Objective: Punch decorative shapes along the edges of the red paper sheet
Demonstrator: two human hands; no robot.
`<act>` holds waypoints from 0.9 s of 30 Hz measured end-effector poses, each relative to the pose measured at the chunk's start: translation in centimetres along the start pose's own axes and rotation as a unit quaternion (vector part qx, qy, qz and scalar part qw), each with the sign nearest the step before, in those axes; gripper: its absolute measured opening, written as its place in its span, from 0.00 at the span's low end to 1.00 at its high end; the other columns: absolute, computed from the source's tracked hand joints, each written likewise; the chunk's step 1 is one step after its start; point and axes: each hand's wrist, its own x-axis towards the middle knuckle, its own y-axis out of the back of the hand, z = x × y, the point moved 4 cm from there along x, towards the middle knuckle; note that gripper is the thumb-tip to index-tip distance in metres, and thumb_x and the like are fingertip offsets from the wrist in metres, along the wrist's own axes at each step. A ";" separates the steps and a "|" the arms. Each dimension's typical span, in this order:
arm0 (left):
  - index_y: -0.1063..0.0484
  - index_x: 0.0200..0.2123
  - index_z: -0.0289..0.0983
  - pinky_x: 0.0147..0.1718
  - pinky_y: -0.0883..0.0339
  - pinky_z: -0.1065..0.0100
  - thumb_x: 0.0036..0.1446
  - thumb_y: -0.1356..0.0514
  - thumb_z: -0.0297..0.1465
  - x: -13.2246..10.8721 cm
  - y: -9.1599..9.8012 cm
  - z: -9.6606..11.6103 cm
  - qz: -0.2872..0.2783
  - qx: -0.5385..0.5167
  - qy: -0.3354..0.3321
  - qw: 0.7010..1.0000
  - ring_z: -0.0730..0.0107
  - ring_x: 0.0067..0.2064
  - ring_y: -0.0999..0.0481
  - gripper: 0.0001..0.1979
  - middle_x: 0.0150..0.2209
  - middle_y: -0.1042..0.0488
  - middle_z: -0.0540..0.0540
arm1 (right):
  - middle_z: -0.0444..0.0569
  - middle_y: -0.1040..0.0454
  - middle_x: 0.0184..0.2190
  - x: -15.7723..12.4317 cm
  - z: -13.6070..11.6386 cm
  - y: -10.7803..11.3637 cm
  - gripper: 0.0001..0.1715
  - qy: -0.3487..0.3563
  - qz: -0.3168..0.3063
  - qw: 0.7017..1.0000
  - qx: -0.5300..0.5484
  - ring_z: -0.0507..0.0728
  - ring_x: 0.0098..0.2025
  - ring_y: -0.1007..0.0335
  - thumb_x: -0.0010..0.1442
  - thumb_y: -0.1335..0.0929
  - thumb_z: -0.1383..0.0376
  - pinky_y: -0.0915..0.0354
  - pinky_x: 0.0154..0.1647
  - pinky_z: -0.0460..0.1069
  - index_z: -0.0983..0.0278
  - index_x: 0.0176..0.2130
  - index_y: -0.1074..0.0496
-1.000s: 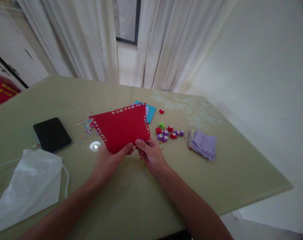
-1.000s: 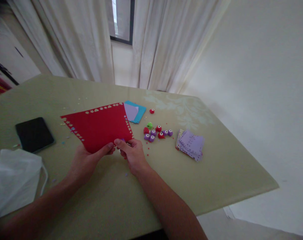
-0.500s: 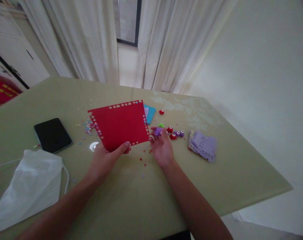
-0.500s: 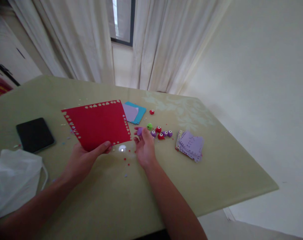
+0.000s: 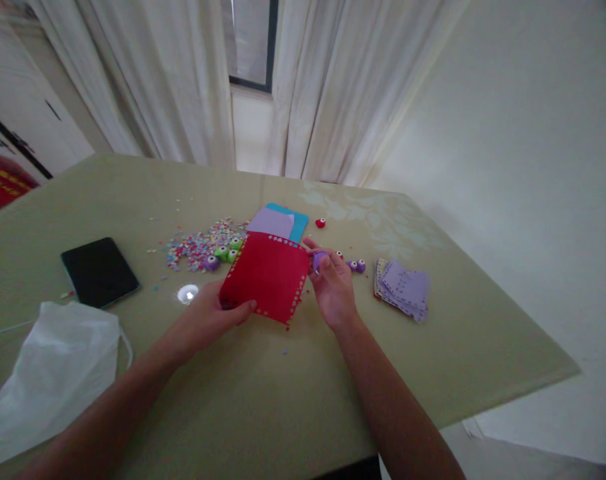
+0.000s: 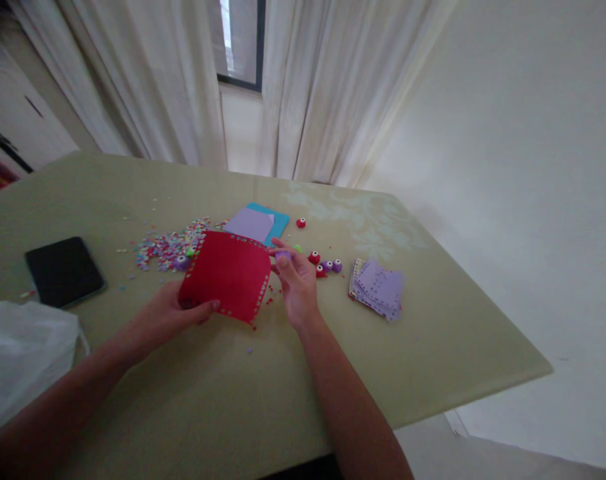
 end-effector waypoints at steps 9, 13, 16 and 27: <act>0.26 0.30 0.41 0.24 0.37 0.70 0.50 0.30 0.40 0.1 0.7 -0.5 -0.003 0.006 0.003 1.000 0.66 0.25 0.28 0.12 0.24 0.26 0.52 | 0.55 0.19 0.60 0.2 0.1 0.7 0.23 0.043 -0.006 0.998 -0.047 0.63 0.56 0.21 0.56 0.19 0.44 0.28 0.52 0.54 0.58 0.40 0.17; 0.25 0.30 0.41 0.23 0.38 0.70 0.51 0.30 0.41 0.2 0.8 -0.5 0.006 0.007 -0.008 1.000 0.65 0.25 0.28 0.12 0.22 0.27 0.52 | 0.55 0.17 0.57 0.3 0.2 0.6 0.23 0.038 -0.016 0.997 -0.058 0.63 0.56 0.22 0.56 0.19 0.44 0.28 0.52 0.55 0.58 0.40 0.16; 0.23 0.31 0.40 0.23 0.35 0.69 0.51 0.29 0.42 0.2 1.0 -0.4 0.015 0.005 -0.021 1.000 0.64 0.25 0.26 0.12 0.22 0.27 0.52 | 0.51 0.15 0.46 0.3 0.6 0.8 0.22 0.024 -0.001 0.994 -0.104 0.58 0.44 0.22 0.55 0.18 0.45 0.30 0.44 0.51 0.58 0.40 0.14; 0.19 0.51 0.38 0.48 0.19 0.57 0.48 0.21 0.44 -0.3 0.6 0.1 0.077 -0.160 -0.044 0.983 0.48 0.49 0.13 0.30 0.49 0.13 0.38 | 0.49 0.13 0.41 -0.9 2.7 -0.4 0.24 -0.075 0.087 0.992 0.057 0.54 0.40 0.19 0.46 0.14 0.49 0.22 0.39 0.45 0.61 0.37 0.13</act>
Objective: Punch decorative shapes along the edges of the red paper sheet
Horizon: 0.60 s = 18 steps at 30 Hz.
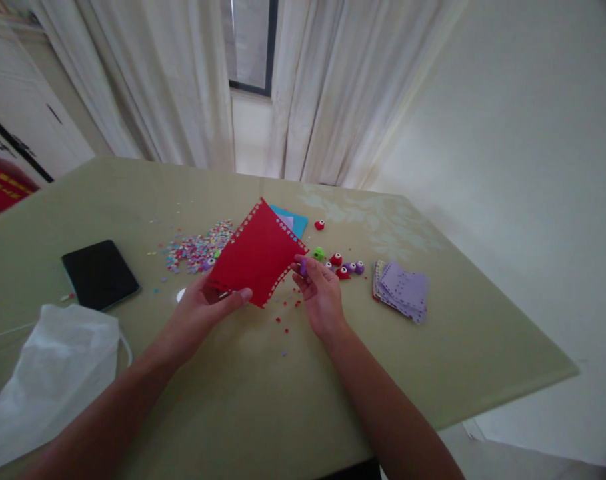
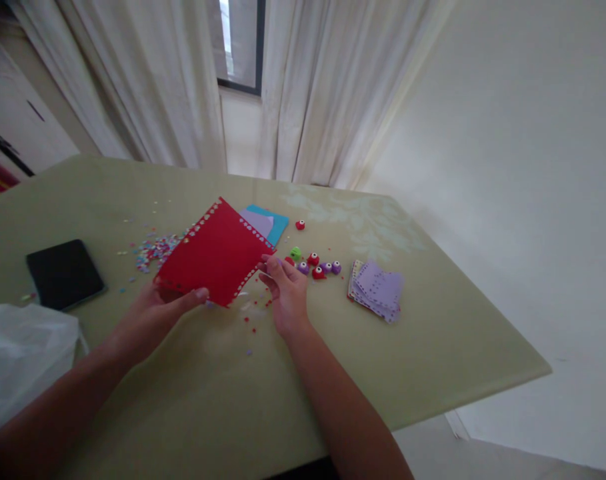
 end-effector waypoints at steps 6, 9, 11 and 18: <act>0.19 0.55 0.38 0.52 0.19 0.54 0.53 0.24 0.46 -0.4 -1.5 -1.1 0.015 0.037 -0.023 0.999 0.48 0.52 0.14 0.30 0.53 0.14 0.38 | 0.48 0.13 0.41 -1.5 1.9 -1.3 0.23 -0.082 -0.012 0.991 0.101 0.52 0.40 0.19 0.49 0.14 0.50 0.21 0.40 0.43 0.62 0.38 0.13; 0.17 0.42 0.37 0.36 0.18 0.59 0.57 0.27 0.48 -0.7 -1.2 -1.3 0.052 0.076 -0.002 0.996 0.54 0.34 0.14 0.21 0.35 0.13 0.41 | 0.50 0.13 0.43 -2.2 2.2 -1.7 0.24 -0.080 -0.035 0.994 0.062 0.51 0.36 0.22 0.50 0.15 0.50 0.23 0.35 0.43 0.62 0.41 0.13; 0.18 0.33 0.37 0.29 0.22 0.63 0.57 0.29 0.48 -0.9 -0.7 -1.0 0.067 0.098 -0.008 0.993 0.59 0.27 0.18 0.18 0.27 0.17 0.44 | 0.49 0.14 0.43 -2.3 2.1 -1.7 0.23 -0.056 -0.044 0.997 0.013 0.50 0.34 0.25 0.50 0.15 0.49 0.26 0.33 0.44 0.61 0.40 0.12; 0.19 0.31 0.38 0.35 0.23 0.64 0.54 0.26 0.45 -0.9 0.0 -0.5 0.164 0.055 -0.043 0.984 0.59 0.34 0.17 0.16 0.32 0.15 0.46 | 0.48 0.15 0.44 -3.0 1.8 -2.3 0.25 -0.003 -0.095 0.993 -0.065 0.57 0.43 0.23 0.49 0.15 0.48 0.27 0.47 0.51 0.57 0.44 0.11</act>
